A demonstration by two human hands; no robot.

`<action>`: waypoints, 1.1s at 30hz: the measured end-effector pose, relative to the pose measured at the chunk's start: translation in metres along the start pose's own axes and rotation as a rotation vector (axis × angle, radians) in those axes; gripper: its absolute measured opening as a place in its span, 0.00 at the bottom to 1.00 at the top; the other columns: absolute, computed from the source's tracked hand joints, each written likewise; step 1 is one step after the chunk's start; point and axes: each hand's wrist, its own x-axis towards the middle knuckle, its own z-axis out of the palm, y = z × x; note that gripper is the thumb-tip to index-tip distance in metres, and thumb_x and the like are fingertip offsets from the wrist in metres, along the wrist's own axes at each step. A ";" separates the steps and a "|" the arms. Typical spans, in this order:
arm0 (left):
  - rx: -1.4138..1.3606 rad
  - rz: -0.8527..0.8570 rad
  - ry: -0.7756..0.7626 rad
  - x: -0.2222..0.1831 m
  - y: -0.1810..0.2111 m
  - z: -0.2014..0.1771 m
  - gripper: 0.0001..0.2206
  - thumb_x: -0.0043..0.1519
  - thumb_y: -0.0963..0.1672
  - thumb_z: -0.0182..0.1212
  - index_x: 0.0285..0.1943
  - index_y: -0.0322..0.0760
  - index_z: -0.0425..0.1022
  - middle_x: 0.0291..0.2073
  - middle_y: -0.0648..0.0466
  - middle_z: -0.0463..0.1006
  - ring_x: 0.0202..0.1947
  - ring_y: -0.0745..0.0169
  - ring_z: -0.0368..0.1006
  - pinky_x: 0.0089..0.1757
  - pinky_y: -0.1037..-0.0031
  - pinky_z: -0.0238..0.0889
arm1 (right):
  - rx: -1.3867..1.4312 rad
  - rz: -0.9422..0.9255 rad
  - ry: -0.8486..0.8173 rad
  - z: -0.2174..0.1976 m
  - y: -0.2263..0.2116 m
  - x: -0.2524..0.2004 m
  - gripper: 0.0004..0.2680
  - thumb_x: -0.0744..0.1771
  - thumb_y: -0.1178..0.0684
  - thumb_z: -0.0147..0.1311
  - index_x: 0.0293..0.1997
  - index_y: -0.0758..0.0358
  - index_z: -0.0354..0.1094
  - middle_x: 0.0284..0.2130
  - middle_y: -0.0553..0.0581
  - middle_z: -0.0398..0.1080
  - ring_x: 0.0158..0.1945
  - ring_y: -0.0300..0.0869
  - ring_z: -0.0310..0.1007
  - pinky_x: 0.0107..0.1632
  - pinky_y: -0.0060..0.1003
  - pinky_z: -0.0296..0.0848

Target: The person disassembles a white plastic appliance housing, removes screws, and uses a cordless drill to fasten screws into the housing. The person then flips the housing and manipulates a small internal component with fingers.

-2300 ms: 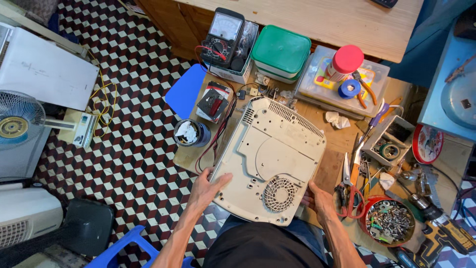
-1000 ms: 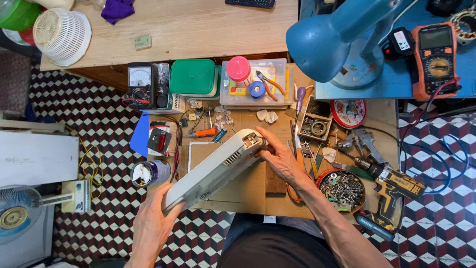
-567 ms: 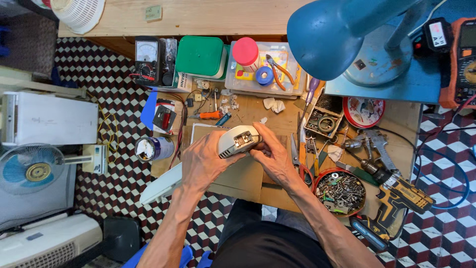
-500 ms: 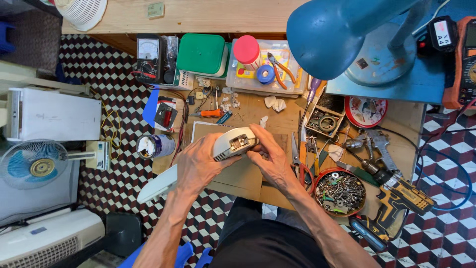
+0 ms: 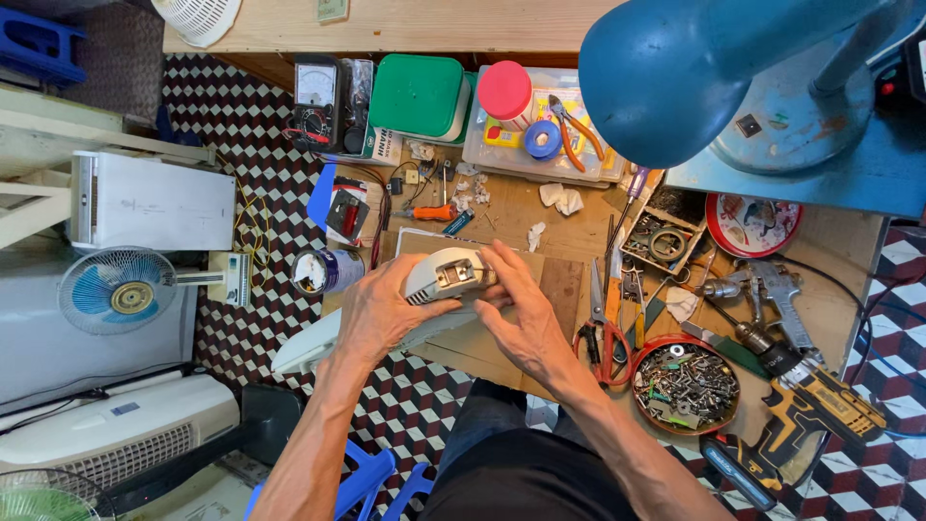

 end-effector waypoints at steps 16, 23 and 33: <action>0.010 0.005 0.061 -0.013 0.012 0.006 0.25 0.45 0.48 0.79 0.50 0.42 0.77 0.39 0.52 0.83 0.41 0.50 0.80 0.41 0.62 0.72 | -0.655 -0.428 0.012 -0.008 -0.035 0.000 0.13 0.64 0.57 0.62 0.55 0.61 0.71 0.63 0.65 0.64 0.47 0.51 0.78 0.48 0.42 0.78; 0.011 0.024 0.069 -0.015 0.011 0.009 0.25 0.46 0.51 0.80 0.49 0.41 0.76 0.38 0.52 0.83 0.40 0.51 0.80 0.40 0.62 0.71 | -0.537 -0.345 -0.105 -0.014 -0.029 0.004 0.13 0.65 0.58 0.61 0.55 0.59 0.72 0.65 0.63 0.64 0.48 0.49 0.78 0.48 0.40 0.79; 0.027 0.003 0.052 -0.016 0.011 0.009 0.26 0.44 0.49 0.80 0.50 0.42 0.77 0.39 0.53 0.83 0.40 0.53 0.79 0.41 0.63 0.70 | -0.282 -0.178 -0.146 -0.016 -0.023 0.000 0.12 0.67 0.58 0.56 0.56 0.60 0.70 0.67 0.60 0.62 0.56 0.49 0.77 0.56 0.40 0.78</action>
